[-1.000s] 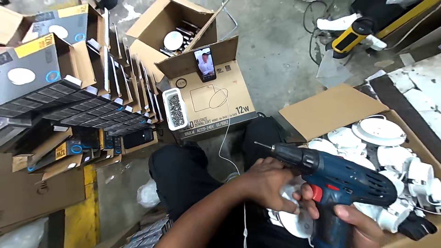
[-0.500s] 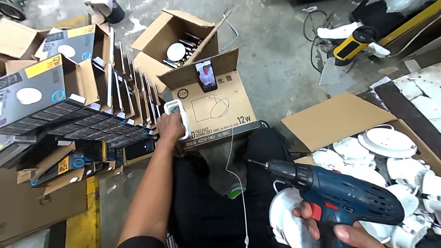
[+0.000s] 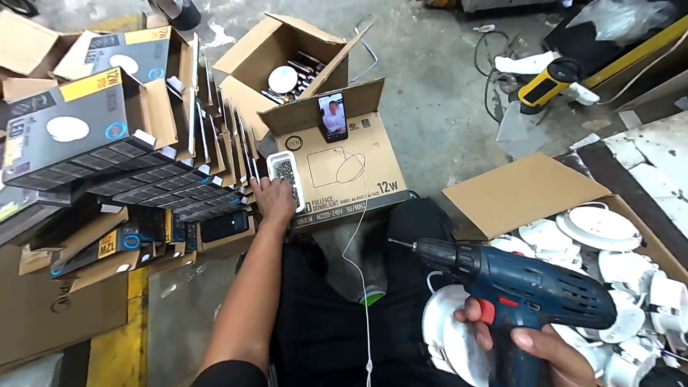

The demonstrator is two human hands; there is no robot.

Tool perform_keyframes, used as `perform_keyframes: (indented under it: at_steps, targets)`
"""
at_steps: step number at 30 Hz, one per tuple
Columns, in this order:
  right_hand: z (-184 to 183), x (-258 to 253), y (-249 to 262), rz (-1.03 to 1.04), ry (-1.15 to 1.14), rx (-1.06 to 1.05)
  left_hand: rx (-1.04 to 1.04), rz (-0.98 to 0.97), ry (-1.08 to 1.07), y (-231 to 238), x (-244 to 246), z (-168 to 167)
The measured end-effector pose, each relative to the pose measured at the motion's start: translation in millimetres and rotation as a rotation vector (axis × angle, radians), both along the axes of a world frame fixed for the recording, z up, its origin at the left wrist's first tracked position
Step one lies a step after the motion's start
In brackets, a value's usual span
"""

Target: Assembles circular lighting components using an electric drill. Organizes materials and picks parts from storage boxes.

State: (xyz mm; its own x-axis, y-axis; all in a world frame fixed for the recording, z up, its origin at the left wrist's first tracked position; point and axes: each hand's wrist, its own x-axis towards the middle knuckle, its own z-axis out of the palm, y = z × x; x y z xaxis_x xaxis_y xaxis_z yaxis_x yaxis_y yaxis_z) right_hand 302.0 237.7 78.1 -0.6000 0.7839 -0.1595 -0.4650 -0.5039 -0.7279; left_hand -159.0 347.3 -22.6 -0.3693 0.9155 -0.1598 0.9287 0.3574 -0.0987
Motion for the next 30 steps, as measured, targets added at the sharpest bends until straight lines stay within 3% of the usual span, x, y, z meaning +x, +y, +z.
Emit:
perform_keyframes:
  at_steps: [12,14,18,20,22,25,30]
  targets:
    - [0.6,-3.2,-6.7,-0.027,-0.014,0.048,0.334,-0.014,-0.231,-8.7,-5.0,4.5]
    - [1.5,-2.9,-6.8,-0.018,-0.017,0.069,0.433,0.079,-0.458,-11.0,3.3,12.8]
    - [2.2,-0.1,-10.8,-0.005,-0.014,0.083,0.599,0.364,-1.261,-26.6,48.4,34.8]
    - [2.6,0.5,-12.2,-0.001,-0.018,0.087,0.598,0.508,-1.653,-40.1,84.4,39.9]
    - [2.5,0.1,-13.2,-0.007,-0.029,0.094,0.556,0.625,-1.908,-54.7,122.1,45.1]
    - [3.4,-0.6,-13.9,-0.013,-0.037,0.101,0.529,0.709,-2.087,-73.2,171.0,53.6]
    - [2.3,-1.7,-13.2,-0.031,-0.049,0.123,0.595,0.756,-2.132,-84.9,205.9,63.3]
